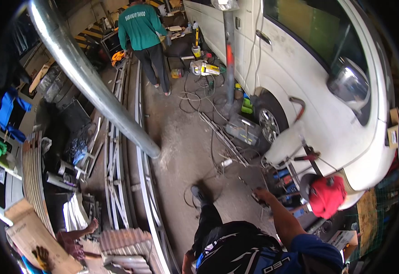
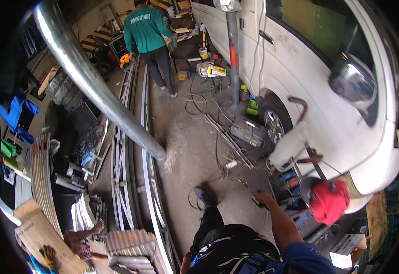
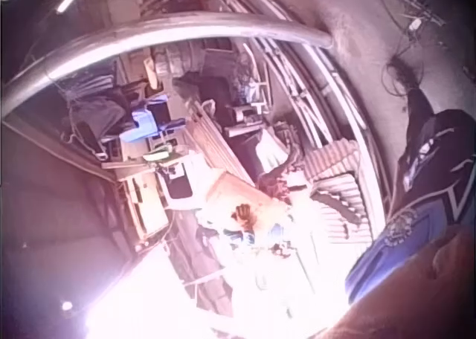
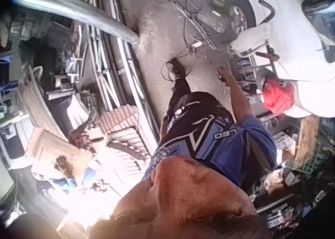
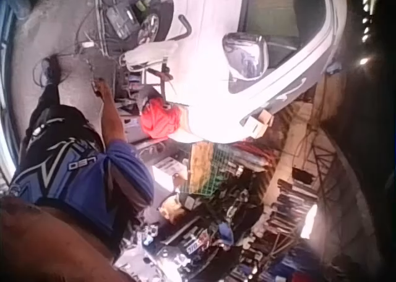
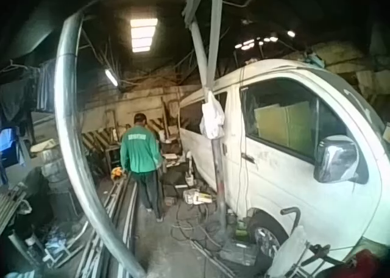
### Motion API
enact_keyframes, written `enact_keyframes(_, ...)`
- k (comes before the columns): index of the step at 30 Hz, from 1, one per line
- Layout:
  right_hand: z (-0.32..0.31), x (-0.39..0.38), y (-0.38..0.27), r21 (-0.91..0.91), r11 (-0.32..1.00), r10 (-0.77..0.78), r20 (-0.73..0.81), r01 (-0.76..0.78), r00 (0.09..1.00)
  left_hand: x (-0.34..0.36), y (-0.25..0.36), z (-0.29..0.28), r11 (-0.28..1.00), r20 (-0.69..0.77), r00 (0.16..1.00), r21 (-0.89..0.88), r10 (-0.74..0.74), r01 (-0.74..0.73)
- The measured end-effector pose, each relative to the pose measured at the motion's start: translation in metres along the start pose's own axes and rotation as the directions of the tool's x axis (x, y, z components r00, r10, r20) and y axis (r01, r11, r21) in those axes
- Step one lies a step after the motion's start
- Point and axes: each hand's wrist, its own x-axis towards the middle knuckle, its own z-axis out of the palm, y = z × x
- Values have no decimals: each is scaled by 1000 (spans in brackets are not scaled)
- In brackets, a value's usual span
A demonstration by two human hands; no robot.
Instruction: The recorder is repairing and cleaning a mechanical assembly using a T-handle wrench and a metal chop saw in a busy garage.
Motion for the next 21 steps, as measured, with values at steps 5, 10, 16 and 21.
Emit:
enact_keyframes(5, 25, 92, 31, -166, 973, 211, 345, -162, 914, 171, -51, -73, 895, 191, 874, 116, -447, 432)
enact_keyframes(10, 49, 113, -149, 4, 636, 708, 396, -772, 585, 345, -100, -216, 994, 141, 984, 22, -110, 108)
enact_keyframes(16, 60, 274, -222, 65, 764, 579, 369, -642, 726, 597, -78, -310, 809, -19, 816, -138, -578, 571)
enact_keyframes(21, 43, 455, -272, 39, 876, 439, 348, -481, 828, 744, -94, -328, 816, -139, 807, -18, -574, 577)
